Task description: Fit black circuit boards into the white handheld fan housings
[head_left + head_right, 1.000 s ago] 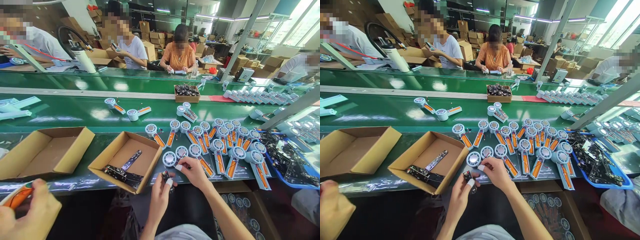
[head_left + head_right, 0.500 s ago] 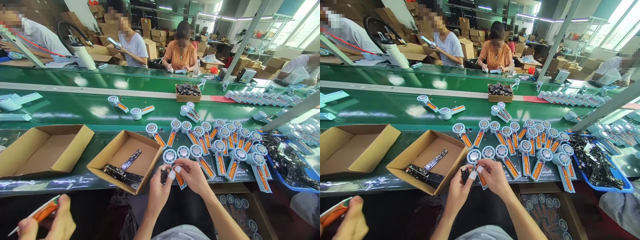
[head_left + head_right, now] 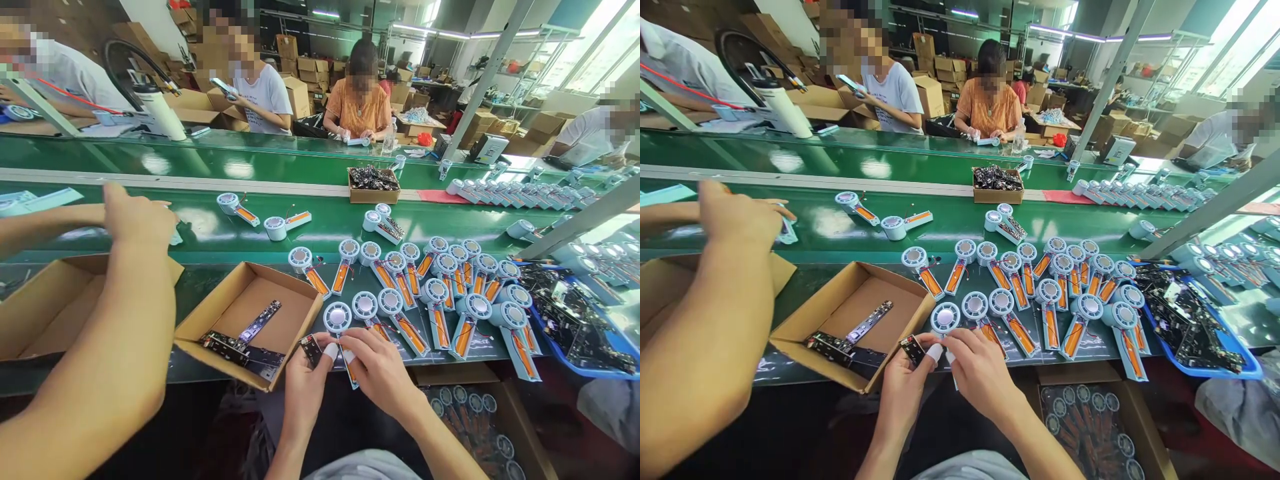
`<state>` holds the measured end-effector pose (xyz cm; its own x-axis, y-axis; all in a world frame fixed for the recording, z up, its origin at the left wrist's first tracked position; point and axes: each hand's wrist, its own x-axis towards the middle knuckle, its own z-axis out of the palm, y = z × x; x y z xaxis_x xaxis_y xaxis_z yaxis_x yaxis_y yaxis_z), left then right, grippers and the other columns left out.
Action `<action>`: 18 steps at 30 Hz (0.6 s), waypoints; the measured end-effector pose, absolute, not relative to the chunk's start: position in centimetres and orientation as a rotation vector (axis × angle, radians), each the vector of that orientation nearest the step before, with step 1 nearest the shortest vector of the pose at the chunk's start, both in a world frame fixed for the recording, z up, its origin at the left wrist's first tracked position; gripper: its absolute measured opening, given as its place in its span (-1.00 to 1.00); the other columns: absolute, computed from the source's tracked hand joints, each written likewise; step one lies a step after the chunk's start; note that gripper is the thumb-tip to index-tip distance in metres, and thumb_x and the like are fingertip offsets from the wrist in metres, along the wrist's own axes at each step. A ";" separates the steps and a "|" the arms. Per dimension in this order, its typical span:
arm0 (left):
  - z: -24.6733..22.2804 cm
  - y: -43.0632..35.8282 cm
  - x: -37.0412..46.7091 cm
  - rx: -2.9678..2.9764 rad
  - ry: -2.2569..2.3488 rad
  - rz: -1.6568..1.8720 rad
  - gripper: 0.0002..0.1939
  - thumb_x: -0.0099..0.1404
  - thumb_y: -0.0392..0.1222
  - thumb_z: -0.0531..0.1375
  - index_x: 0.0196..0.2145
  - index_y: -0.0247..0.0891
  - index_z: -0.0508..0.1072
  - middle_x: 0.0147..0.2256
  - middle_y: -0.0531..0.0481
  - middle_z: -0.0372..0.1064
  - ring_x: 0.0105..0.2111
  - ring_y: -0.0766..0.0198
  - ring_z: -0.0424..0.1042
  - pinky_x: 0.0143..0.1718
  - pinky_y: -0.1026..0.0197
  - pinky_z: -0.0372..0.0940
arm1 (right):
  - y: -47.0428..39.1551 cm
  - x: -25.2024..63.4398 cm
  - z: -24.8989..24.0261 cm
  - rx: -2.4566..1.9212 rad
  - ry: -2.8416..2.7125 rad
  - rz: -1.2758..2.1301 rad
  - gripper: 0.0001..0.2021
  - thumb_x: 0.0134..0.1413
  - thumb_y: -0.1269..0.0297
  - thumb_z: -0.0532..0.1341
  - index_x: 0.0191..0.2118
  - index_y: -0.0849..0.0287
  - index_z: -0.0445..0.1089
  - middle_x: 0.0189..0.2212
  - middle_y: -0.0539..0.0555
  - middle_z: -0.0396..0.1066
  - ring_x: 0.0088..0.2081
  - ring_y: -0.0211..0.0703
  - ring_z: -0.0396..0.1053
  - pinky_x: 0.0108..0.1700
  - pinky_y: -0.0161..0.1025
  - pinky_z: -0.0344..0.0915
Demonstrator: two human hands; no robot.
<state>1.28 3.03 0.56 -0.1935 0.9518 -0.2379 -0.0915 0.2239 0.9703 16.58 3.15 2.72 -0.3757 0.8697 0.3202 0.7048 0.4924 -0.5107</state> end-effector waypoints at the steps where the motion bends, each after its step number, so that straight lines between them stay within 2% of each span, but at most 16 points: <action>1: 0.5 3.1 1.3 0.857 1.392 1.226 -0.71 0.03 -0.13 0.32 -0.25 -0.27 0.51 -0.30 -0.05 0.54 -0.31 0.18 0.48 -0.34 0.25 0.37 | 3.4 16.5 2.8 -1.253 -2.205 0.428 -0.57 0.23 0.57 0.03 0.11 0.07 0.40 0.01 0.11 0.50 -0.07 -0.07 0.44 -0.05 -0.17 0.40; 3: 0.3 3.2 1.2 0.819 1.375 1.250 -0.68 0.02 -0.18 0.31 -0.22 -0.27 0.49 -0.28 -0.05 0.54 -0.31 0.21 0.47 -0.34 0.26 0.36 | 3.9 16.4 2.8 -1.213 -2.220 0.490 -0.57 0.25 0.57 0.05 0.11 0.04 0.40 -0.03 0.07 0.52 -0.12 -0.08 0.44 -0.09 -0.19 0.40; 7: 0.0 3.3 1.2 0.767 1.349 1.263 -0.64 0.05 -0.15 0.31 -0.17 -0.29 0.47 -0.34 0.01 0.52 -0.50 0.35 0.34 -0.44 0.30 0.31 | 4.6 16.3 1.8 -1.207 -2.183 0.549 -0.59 0.24 0.58 0.05 0.06 0.04 0.44 -0.17 0.05 0.55 -0.19 -0.10 0.43 -0.13 -0.21 0.37; 9: 0.0 3.2 1.2 0.792 1.359 1.258 -0.66 0.08 -0.14 0.30 -0.16 -0.29 0.47 -0.35 0.01 0.52 -0.51 0.35 0.33 -0.44 0.29 0.31 | 4.6 16.2 1.5 -1.222 -2.127 0.537 -0.65 0.25 0.56 0.07 -0.01 0.07 0.46 -0.25 0.05 0.54 -0.24 -0.10 0.42 -0.18 -0.23 0.36; 11: 0.0 3.0 1.1 0.864 1.404 1.244 -0.67 0.11 -0.13 0.28 -0.15 -0.28 0.48 -0.29 -0.04 0.55 -0.48 0.31 0.38 -0.41 0.26 0.35 | 4.5 16.1 1.3 -1.224 -2.112 0.480 -0.68 0.28 0.54 0.07 -0.02 0.11 0.46 -0.27 0.07 0.54 -0.27 -0.11 0.42 -0.21 -0.24 0.36; 14: 0.1 2.7 1.2 1.022 1.513 1.226 -0.67 0.17 -0.06 0.25 -0.13 -0.26 0.50 -0.18 -0.13 0.57 -0.36 0.20 0.49 -0.33 0.19 0.40 | 4.4 16.1 1.4 -1.199 -2.204 0.314 -0.69 0.34 0.50 0.05 0.05 0.11 0.43 -0.20 0.12 0.54 -0.26 -0.10 0.39 -0.25 -0.23 0.34; 18: 0.1 2.4 1.3 1.145 1.617 1.206 -0.65 0.24 0.02 0.19 -0.12 -0.25 0.49 -0.22 -0.16 0.59 -0.29 0.09 0.55 -0.24 0.09 0.45 | 4.5 16.2 1.2 -1.170 -2.259 0.163 -0.73 0.38 0.44 0.06 0.04 0.11 0.43 -0.20 0.13 0.52 -0.29 -0.11 0.36 -0.31 -0.24 0.31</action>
<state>1.25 2.43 0.12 -0.2711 0.9593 -0.0794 0.1971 0.1361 0.9709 16.15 4.50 1.20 -0.4443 0.7797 0.4412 0.7083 0.6073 -0.3599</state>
